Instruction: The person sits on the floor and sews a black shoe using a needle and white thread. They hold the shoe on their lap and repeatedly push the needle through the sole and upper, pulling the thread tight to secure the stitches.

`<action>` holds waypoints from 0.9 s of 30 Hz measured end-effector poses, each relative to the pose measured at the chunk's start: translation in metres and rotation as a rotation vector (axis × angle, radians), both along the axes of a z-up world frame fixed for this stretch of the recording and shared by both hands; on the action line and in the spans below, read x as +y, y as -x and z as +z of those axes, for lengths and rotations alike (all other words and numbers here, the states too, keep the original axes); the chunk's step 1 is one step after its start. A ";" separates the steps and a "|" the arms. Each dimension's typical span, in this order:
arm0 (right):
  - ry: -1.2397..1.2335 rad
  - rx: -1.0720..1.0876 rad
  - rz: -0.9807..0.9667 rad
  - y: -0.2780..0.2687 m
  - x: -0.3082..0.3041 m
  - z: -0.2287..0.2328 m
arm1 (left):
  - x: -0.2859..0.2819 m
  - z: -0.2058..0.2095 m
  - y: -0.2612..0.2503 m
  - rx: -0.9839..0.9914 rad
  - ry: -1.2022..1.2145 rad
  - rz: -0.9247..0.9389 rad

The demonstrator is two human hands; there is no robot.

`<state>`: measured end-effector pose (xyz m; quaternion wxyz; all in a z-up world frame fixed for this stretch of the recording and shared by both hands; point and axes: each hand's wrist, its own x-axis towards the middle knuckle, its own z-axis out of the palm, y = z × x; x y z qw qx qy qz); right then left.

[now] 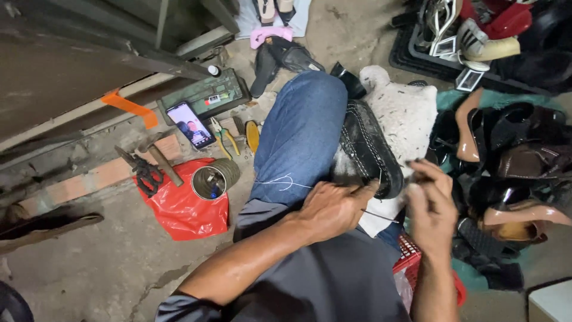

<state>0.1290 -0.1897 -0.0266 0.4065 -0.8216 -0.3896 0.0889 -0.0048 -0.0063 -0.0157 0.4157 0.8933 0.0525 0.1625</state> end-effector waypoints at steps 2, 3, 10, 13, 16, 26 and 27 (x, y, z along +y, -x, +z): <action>-0.390 0.606 -0.157 0.006 -0.008 0.004 | -0.015 -0.034 0.000 0.321 -0.008 -0.173; -0.390 0.607 -0.157 0.000 -0.016 0.001 | -0.014 -0.032 0.000 0.323 -0.008 -0.174; -0.483 0.845 -0.079 -0.005 -0.015 0.009 | -0.010 -0.026 -0.004 0.361 0.019 -0.206; -0.069 0.624 -0.155 0.002 -0.009 0.002 | 0.000 -0.008 -0.001 0.206 0.036 -0.127; 0.114 0.481 -0.060 0.003 -0.004 0.000 | 0.004 -0.003 0.000 0.038 0.056 -0.059; 0.189 0.152 -0.018 0.000 -0.022 -0.037 | 0.004 -0.007 -0.003 0.041 0.080 -0.073; 0.190 0.151 -0.018 0.001 -0.019 -0.036 | 0.004 -0.009 -0.004 0.041 0.080 -0.072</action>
